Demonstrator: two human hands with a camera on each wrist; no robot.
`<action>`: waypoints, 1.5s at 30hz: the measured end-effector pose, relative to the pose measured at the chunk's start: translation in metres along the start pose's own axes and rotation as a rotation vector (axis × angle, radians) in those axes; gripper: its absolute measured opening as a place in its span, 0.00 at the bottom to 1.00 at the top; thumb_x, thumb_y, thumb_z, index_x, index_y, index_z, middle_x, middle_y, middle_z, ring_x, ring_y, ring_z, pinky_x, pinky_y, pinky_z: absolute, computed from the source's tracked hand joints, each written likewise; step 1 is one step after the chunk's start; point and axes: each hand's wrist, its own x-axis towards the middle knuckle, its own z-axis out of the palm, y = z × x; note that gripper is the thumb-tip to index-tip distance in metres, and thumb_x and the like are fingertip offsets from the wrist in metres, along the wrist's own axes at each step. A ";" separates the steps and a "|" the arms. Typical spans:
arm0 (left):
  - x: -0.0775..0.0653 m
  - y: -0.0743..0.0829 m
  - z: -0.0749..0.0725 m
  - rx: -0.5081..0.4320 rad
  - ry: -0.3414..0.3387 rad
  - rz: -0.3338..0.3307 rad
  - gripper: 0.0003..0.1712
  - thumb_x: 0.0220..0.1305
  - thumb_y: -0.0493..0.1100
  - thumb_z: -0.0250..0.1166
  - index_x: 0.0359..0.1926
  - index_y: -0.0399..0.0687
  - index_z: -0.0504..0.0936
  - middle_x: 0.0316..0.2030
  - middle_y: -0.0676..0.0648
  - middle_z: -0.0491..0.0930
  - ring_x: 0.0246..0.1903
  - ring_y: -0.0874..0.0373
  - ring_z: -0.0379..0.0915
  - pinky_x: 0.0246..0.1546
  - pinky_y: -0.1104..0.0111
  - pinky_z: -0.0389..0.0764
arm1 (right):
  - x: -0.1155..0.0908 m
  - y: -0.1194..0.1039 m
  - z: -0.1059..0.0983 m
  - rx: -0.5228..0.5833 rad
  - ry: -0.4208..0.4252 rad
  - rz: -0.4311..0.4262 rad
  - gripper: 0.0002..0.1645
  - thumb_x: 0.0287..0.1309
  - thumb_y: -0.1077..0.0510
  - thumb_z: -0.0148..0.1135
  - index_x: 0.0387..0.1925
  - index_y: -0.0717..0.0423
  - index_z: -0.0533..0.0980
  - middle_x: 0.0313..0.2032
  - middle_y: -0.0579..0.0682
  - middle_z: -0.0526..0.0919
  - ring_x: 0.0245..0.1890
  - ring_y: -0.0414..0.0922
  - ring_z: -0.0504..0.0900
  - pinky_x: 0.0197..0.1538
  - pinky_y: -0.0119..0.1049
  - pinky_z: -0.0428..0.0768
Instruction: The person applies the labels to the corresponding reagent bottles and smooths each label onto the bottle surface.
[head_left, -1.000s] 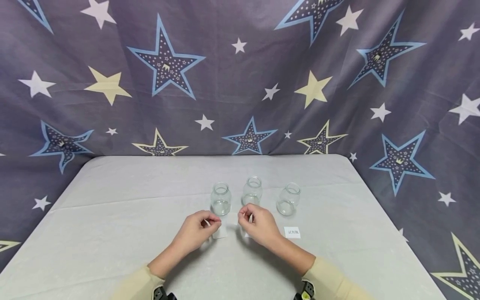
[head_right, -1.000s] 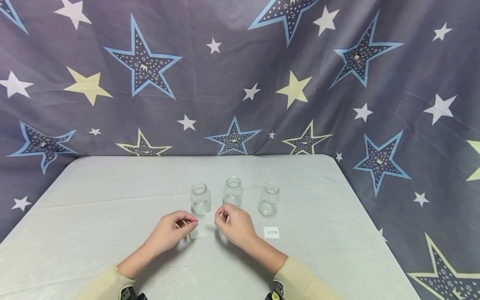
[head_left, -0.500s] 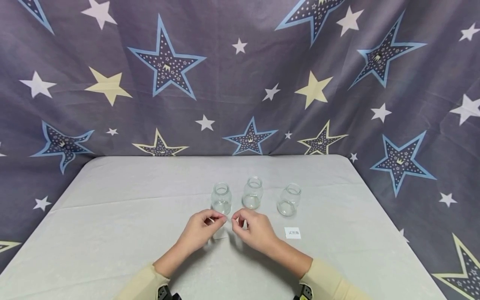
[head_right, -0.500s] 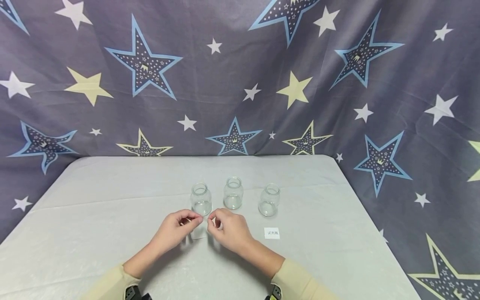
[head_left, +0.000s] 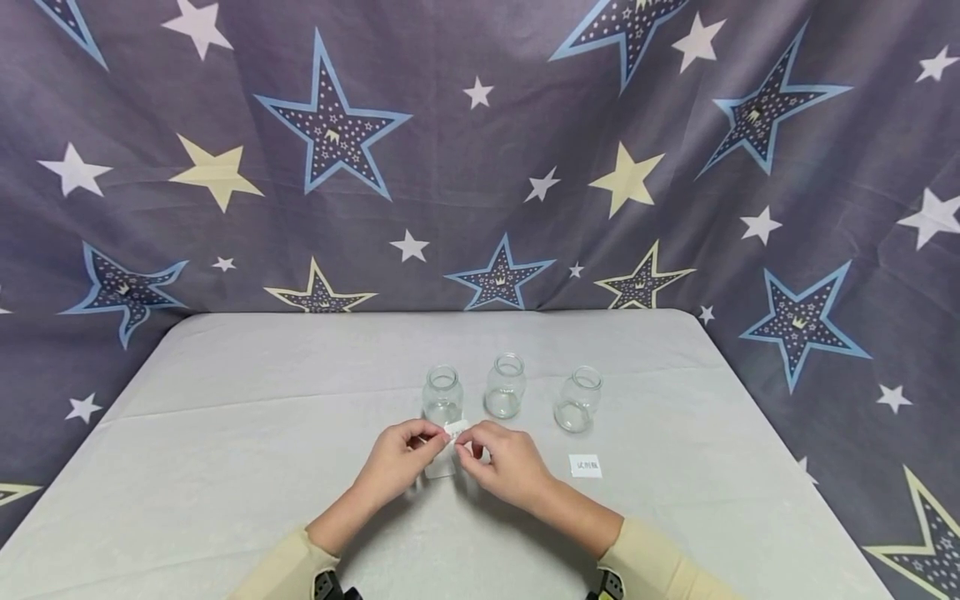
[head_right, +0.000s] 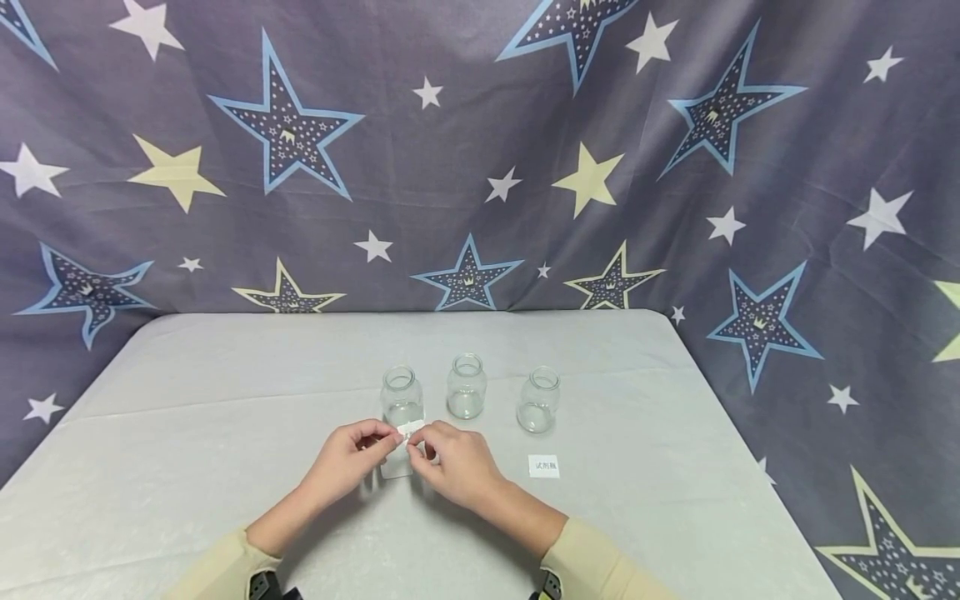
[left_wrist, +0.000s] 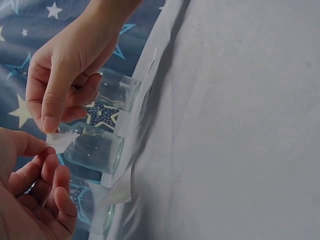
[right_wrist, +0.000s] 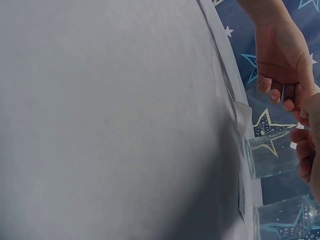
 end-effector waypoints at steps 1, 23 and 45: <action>0.000 0.000 0.000 0.000 -0.002 -0.001 0.05 0.58 0.41 0.66 0.31 0.44 0.83 0.21 0.49 0.77 0.20 0.67 0.68 0.20 0.76 0.68 | 0.000 0.000 0.000 0.002 -0.005 0.002 0.02 0.51 0.58 0.63 0.29 0.48 0.79 0.20 0.39 0.76 0.17 0.34 0.72 0.24 0.15 0.64; 0.004 -0.006 -0.006 0.018 0.026 -0.010 0.03 0.57 0.39 0.65 0.29 0.44 0.82 0.22 0.50 0.77 0.22 0.65 0.67 0.22 0.75 0.68 | 0.008 0.004 -0.002 0.210 -0.089 0.457 0.07 0.54 0.53 0.65 0.32 0.52 0.80 0.19 0.41 0.76 0.19 0.31 0.69 0.23 0.24 0.68; 0.019 -0.017 -0.016 0.141 0.015 0.049 0.04 0.53 0.38 0.69 0.30 0.43 0.82 0.26 0.49 0.80 0.22 0.64 0.69 0.21 0.75 0.72 | 0.020 0.017 0.014 0.461 -0.097 0.603 0.04 0.54 0.60 0.64 0.29 0.58 0.80 0.19 0.49 0.76 0.20 0.33 0.69 0.22 0.22 0.67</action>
